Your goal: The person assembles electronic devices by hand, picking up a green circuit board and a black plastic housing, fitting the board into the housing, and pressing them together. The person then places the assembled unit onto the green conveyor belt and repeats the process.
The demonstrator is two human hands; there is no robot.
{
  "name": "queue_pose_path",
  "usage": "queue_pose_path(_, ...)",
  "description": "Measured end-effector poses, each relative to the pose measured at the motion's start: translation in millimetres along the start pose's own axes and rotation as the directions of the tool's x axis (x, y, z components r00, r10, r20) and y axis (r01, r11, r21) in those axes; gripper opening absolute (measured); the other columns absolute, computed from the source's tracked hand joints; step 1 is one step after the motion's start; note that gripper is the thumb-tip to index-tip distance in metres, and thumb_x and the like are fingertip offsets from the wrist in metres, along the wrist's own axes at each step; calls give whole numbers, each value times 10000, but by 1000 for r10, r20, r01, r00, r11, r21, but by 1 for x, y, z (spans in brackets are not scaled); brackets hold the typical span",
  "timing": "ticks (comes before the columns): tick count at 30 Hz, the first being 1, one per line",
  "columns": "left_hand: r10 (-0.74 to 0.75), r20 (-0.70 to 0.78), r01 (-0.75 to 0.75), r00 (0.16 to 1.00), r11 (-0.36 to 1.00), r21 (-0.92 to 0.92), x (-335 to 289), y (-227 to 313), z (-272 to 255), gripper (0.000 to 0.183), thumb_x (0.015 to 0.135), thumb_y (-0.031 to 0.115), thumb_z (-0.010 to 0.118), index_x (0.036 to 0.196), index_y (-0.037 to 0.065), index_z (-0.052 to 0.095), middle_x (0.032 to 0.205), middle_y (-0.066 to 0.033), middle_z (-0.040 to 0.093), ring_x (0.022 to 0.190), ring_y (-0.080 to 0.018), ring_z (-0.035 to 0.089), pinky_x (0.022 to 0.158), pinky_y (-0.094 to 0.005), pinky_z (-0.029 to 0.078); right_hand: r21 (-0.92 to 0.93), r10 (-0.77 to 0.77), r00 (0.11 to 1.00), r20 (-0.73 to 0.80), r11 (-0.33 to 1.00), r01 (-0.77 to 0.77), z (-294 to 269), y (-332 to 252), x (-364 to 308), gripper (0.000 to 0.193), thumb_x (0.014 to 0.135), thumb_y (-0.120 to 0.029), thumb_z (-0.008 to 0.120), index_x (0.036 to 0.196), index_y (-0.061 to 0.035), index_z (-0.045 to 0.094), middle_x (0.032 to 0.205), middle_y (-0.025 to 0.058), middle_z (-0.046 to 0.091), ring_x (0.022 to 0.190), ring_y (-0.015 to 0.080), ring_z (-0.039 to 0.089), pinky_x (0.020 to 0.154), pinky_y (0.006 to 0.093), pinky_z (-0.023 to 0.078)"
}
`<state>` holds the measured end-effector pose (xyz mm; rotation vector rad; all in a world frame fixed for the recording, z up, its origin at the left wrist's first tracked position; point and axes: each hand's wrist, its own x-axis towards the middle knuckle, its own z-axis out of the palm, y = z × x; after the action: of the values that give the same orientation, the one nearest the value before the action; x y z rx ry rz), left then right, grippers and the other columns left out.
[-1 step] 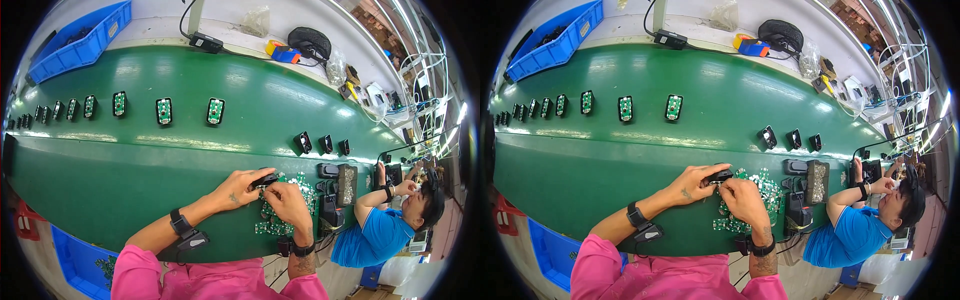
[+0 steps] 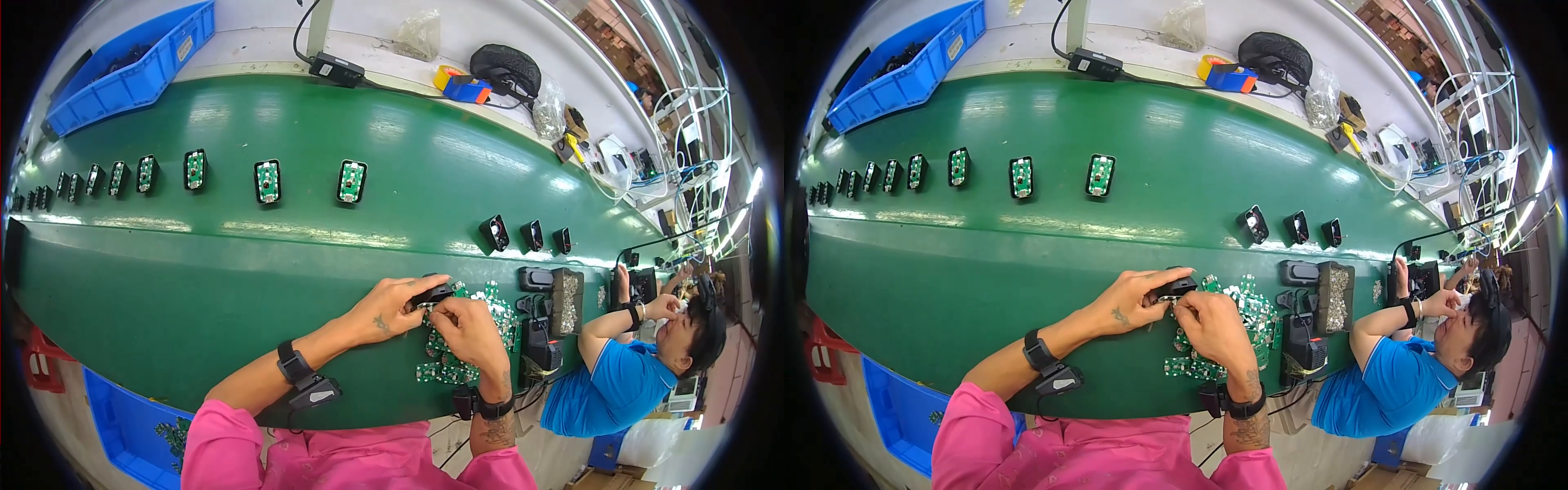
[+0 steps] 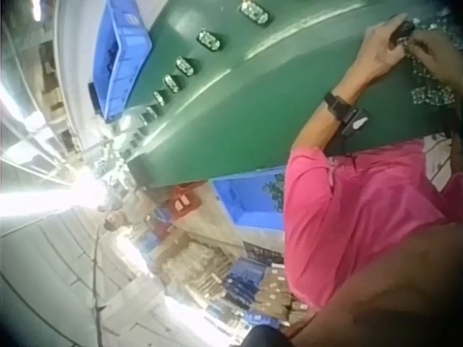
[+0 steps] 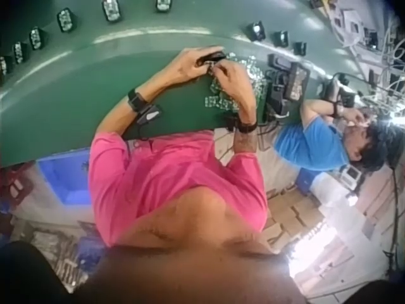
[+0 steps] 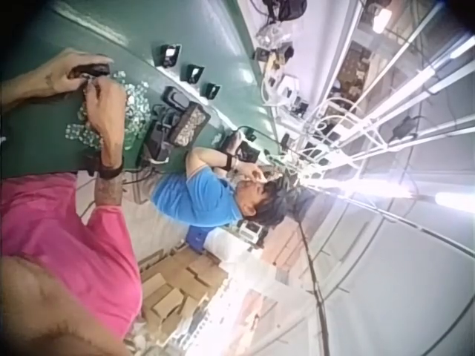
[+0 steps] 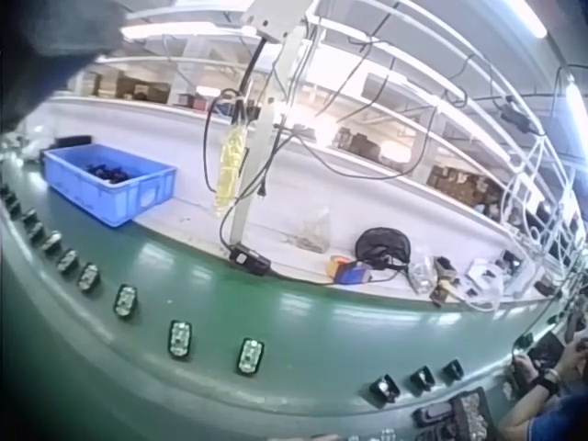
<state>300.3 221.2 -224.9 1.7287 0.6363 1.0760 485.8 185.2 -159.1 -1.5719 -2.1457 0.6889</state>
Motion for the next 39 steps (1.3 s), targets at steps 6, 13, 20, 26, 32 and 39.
queue_pose_path(6,-131,49,133,990,990,-42,1,11,-6,663,766,29,613,1418,130,545,940,-140,663,666,-170,572,619,-313,480,35,168,977,130,984,-173,-13,-14,4,180,856,-132,648,852,45,680,722,202,650,623,355,629,591,413,474)
queue_pose_path(13,-75,34,74,997,997,38,1,4,-1,666,776,21,597,1431,127,531,923,-147,648,654,-181,565,631,-317,487,9,113,994,3,994,-113,-2,-4,2,173,863,-125,668,837,45,687,609,141,609,514,187,560,509,340,415)
queue_pose_path(20,22,-101,-10,995,993,119,3,-4,8,651,821,9,577,1458,111,489,967,-152,662,690,-160,606,622,-303,508,-128,-3,974,-227,991,-27,20,-1,5,148,865,-121,654,839,21,686,688,192,643,576,317,622,563,374,473)
queue_pose_path(26,-316,-106,229,943,846,-481,1,1,0,627,914,-26,521,1510,92,368,1100,-136,626,826,-150,678,714,-297,574,147,187,903,-386,979,-140,27,-14,4,206,927,-209,663,923,-3,657,702,153,655,632,325,657,596,413,508)
queue_pose_path(32,-213,61,217,975,859,-465,5,-1,0,666,863,-83,593,1476,72,382,1224,-145,560,855,-170,688,745,-287,585,304,212,903,-373,948,-96,24,4,1,226,919,-192,692,965,25,648,791,162,703,673,257,701,602,344,530)
queue_pose_path(39,-239,53,242,970,899,-365,4,-5,5,691,828,-77,656,1461,66,421,1187,-124,606,934,-174,687,791,-291,586,404,152,866,-477,913,62,32,-5,-8,200,920,-152,702,927,40,647,704,100,678,643,149,676,564,288,509)
